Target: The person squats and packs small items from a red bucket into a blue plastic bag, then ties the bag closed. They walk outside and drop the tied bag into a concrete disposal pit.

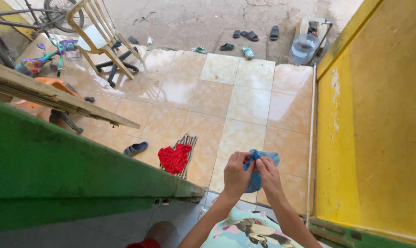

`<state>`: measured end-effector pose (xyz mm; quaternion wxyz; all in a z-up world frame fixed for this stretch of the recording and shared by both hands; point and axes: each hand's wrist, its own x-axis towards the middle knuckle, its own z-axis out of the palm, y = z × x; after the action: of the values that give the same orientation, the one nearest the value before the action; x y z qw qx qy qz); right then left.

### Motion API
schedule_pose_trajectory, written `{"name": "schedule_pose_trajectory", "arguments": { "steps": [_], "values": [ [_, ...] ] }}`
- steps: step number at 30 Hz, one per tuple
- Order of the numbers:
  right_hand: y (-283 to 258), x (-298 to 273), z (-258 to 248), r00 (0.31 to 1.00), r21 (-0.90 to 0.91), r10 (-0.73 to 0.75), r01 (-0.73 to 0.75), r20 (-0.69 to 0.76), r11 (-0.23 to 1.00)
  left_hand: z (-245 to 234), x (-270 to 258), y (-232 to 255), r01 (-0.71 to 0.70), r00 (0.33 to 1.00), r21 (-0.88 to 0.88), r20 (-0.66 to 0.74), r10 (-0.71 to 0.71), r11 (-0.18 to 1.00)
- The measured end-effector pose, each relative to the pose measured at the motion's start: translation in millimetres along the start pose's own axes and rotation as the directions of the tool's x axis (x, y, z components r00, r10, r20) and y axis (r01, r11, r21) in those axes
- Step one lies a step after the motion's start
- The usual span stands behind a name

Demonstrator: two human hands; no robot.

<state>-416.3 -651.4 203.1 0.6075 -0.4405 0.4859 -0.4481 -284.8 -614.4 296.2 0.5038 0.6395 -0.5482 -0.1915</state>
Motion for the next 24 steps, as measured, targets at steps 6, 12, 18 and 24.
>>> {"name": "schedule_pose_trajectory", "arguments": {
  "steps": [6, 12, 18, 24],
  "values": [
    [-29.8, 46.3, 23.0, 1.0, 0.069, 0.007, -0.008, 0.018, 0.998, 1.1, 51.7, -11.5, -0.119, 0.989, -0.013, -0.086, 0.117, 0.993],
    [-53.7, 95.2, 43.1, 0.993, 0.074, -0.001, -0.008, 0.118, 0.997, 11.7, 84.3, -25.8, 0.029, 0.993, -0.033, -0.11, -0.033, 0.999],
    [-78.4, 133.4, 52.9, 0.979, 0.049, -0.026, 0.017, 0.202, 0.999, 26.2, 112.6, -30.6, 0.063, 0.977, -0.023, -0.204, -0.066, 0.998],
    [-81.2, 172.1, 40.5, 0.978, -0.008, -0.054, 0.057, 0.201, 0.998, 52.0, 142.1, -37.9, 0.055, 0.963, -0.126, -0.257, -0.086, 0.991]
  ]
}}
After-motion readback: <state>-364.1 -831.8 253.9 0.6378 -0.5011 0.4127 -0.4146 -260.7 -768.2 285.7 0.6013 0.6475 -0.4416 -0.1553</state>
